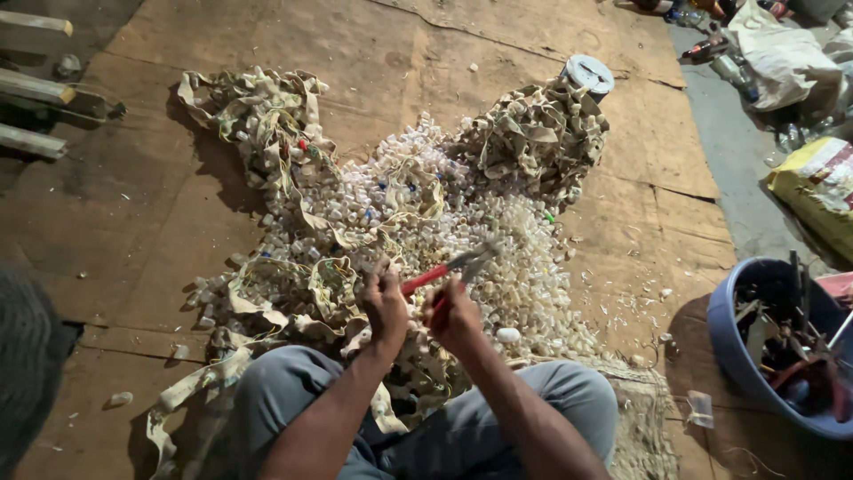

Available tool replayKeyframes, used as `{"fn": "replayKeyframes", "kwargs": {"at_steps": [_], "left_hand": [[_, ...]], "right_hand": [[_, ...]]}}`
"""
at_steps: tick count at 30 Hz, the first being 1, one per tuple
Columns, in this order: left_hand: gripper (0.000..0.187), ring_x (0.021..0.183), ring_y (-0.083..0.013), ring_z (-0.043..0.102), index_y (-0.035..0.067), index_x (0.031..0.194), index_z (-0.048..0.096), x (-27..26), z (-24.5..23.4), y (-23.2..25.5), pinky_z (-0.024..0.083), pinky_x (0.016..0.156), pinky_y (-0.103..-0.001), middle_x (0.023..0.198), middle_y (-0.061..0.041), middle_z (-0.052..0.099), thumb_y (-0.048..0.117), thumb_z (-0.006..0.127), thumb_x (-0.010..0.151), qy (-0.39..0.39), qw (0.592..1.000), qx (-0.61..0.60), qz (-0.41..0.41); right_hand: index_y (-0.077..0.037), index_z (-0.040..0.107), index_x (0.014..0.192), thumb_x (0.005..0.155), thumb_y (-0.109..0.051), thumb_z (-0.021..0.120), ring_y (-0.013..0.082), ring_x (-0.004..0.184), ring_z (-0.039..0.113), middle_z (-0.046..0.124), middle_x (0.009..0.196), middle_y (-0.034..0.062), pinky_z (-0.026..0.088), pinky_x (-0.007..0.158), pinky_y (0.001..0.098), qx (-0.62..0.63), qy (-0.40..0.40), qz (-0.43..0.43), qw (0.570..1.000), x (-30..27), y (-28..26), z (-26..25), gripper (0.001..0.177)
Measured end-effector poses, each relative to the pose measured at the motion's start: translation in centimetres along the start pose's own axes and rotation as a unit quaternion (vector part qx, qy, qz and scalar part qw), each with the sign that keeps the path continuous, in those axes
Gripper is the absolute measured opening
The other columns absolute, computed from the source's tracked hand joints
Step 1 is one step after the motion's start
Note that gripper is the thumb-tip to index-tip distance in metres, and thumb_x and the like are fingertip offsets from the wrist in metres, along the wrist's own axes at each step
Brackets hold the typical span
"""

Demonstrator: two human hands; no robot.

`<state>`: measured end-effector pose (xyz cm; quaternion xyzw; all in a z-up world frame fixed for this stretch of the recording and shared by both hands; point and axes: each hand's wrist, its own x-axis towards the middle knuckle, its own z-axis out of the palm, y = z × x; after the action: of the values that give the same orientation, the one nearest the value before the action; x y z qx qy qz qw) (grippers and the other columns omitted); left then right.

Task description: The person sits on the floor and uses red-handled pliers to cut plastic caps off a long strip of connected plastic items. The cut caps fall onto a large pile on the floor.

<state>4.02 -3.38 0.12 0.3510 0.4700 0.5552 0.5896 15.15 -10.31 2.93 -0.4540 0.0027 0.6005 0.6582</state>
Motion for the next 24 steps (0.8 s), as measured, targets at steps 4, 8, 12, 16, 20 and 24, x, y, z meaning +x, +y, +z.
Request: {"fn": "replayKeyframes", "kwargs": {"at_steps": [4, 8, 12, 16, 20, 24], "left_hand": [[0.027, 0.065, -0.0211, 0.066, -0.002, 0.120, 0.066, 1.8, -0.6, -0.6, 0.058, 0.053, -0.033, 0.099, -0.013, 0.069, 0.011, 0.058, 0.098, 0.079, 0.984, -0.155, -0.041], [0.027, 0.071, -0.0188, 0.066, 0.000, 0.124, 0.068, 3.8, -1.8, 0.1, 0.056, 0.056, -0.030, 0.105, -0.012, 0.070, 0.013, 0.055, 0.104, 0.119, 0.981, -0.150, -0.018], [0.028, 0.068, -0.0228, 0.067, 0.002, 0.122, 0.064, 3.7, -1.5, 0.6, 0.058, 0.053, -0.032, 0.101, -0.012, 0.069, 0.014, 0.054, 0.099, 0.085, 0.988, -0.118, -0.058], [0.033, 0.084, -0.0157, 0.066, -0.001, 0.134, 0.065, 3.1, -1.1, 0.0, 0.053, 0.071, -0.023, 0.107, -0.015, 0.070, 0.009, 0.057, 0.104, 0.015, 0.995, -0.008, 0.102], [0.033, 0.082, -0.0134, 0.067, -0.001, 0.133, 0.067, 1.7, -0.6, 0.8, 0.052, 0.067, -0.023, 0.113, -0.014, 0.073, 0.011, 0.054, 0.105, 0.019, 0.989, 0.057, 0.135], [0.037, 0.058, -0.0127, 0.057, 0.002, 0.135, 0.062, -0.1, 0.7, 3.8, 0.041, 0.047, -0.025, 0.093, -0.014, 0.072, 0.014, 0.048, 0.103, 0.000, 1.000, -0.015, 0.006]], "right_hand": [[-0.006, 0.058, 0.104, 0.107, -0.044, 0.052, 0.0233, 0.058, 0.067, 0.067, 0.078, 0.0106, 0.056, 0.055, 0.0351, 0.013, -0.040, 0.119, 0.992, -0.7, 2.5, -0.2, 0.039], [-0.008, 0.058, 0.098, 0.104, -0.044, 0.054, 0.0231, 0.055, 0.066, 0.067, 0.072, 0.0101, 0.055, 0.051, 0.0364, -0.077, -0.091, 0.102, 0.988, -0.9, 2.4, -0.1, 0.036], [-0.006, 0.062, 0.100, 0.101, -0.043, 0.058, 0.0227, 0.053, 0.066, 0.067, 0.070, 0.0119, 0.053, 0.048, 0.0351, -0.180, -0.040, 0.038, 0.982, -0.9, 2.1, 0.1, 0.038], [-0.007, 0.065, 0.103, 0.101, -0.030, 0.069, 0.0186, 0.053, 0.055, 0.059, 0.074, 0.0068, 0.047, 0.041, 0.0357, -0.184, -0.007, -0.118, 0.976, -0.5, -0.4, 0.1, 0.024], [-0.006, 0.066, 0.107, 0.092, -0.008, 0.069, 0.0193, 0.084, 0.067, 0.069, 0.098, 0.0079, 0.057, 0.069, 0.0344, -0.118, -0.038, -0.131, 0.984, -2.4, -4.0, 0.8, 0.016], [-0.005, 0.066, 0.107, 0.082, -0.003, 0.064, 0.0199, 0.091, 0.072, 0.070, 0.099, 0.0086, 0.062, 0.076, 0.0432, -0.139, -0.093, -0.079, 0.983, -5.8, -4.8, 1.6, 0.025]]}}
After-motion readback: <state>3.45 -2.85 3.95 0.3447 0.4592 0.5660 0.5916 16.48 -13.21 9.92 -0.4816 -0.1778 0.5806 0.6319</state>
